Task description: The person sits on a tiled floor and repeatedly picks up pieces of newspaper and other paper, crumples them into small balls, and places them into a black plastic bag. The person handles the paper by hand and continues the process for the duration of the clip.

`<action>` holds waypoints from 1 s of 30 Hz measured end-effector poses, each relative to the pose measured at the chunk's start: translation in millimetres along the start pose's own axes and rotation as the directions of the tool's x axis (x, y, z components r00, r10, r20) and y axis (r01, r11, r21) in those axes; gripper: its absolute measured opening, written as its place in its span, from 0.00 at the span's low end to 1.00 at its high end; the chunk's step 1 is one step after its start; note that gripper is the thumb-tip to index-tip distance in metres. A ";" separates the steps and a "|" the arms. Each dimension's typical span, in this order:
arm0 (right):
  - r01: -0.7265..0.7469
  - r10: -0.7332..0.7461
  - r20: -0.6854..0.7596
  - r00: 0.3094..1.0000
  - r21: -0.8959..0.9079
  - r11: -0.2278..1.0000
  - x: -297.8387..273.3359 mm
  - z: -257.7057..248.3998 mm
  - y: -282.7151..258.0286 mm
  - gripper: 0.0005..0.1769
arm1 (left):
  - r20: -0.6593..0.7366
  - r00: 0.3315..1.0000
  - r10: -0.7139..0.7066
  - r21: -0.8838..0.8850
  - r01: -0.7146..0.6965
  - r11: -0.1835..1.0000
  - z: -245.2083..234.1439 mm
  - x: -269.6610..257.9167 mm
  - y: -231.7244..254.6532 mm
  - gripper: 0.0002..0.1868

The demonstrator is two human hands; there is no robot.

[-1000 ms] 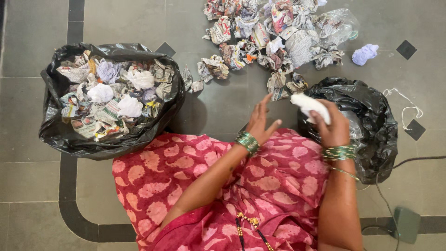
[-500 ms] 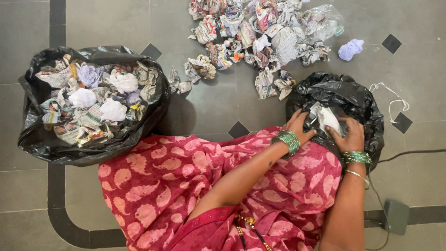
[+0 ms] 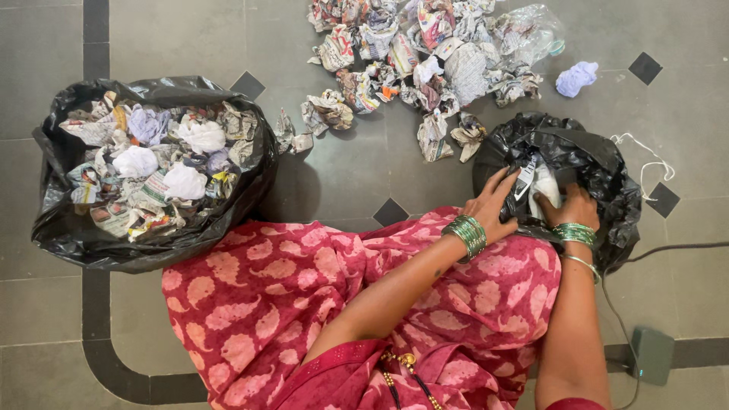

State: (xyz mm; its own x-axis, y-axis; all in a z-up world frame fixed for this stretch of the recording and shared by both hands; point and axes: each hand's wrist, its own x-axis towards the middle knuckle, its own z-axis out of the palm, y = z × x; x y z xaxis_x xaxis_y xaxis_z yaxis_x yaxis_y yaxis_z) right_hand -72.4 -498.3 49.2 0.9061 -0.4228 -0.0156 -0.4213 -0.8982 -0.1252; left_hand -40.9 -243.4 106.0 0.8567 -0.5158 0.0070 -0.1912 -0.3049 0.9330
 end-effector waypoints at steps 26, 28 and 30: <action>0.369 -0.412 -0.014 0.911 0.477 0.798 69.3 72.2 -221.9 0.27 | -0.400 0.914 -0.062 -0.053 0.044 0.998 -45.8 -25.2 -112.6 0.45; 0.328 -0.329 -0.069 0.942 0.406 0.853 84.2 110.4 -214.4 0.28 | -0.424 0.903 -0.065 -0.083 0.033 0.996 -52.5 -29.4 -117.4 0.43; 0.276 -0.241 -0.141 0.960 0.351 0.895 93.0 135.0 -201.1 0.23 | -0.338 0.914 -0.222 -0.285 0.126 0.950 -59.3 -33.4 -114.2 0.40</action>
State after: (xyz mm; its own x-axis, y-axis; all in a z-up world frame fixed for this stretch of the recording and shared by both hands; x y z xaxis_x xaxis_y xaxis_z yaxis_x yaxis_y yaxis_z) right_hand 101.9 -340.8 -61.0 0.9661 -0.2066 0.1548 -0.1134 -0.8783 -0.4645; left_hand -19.2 -143.9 20.5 0.9879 -0.1332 -0.0793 0.0624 -0.1266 0.9900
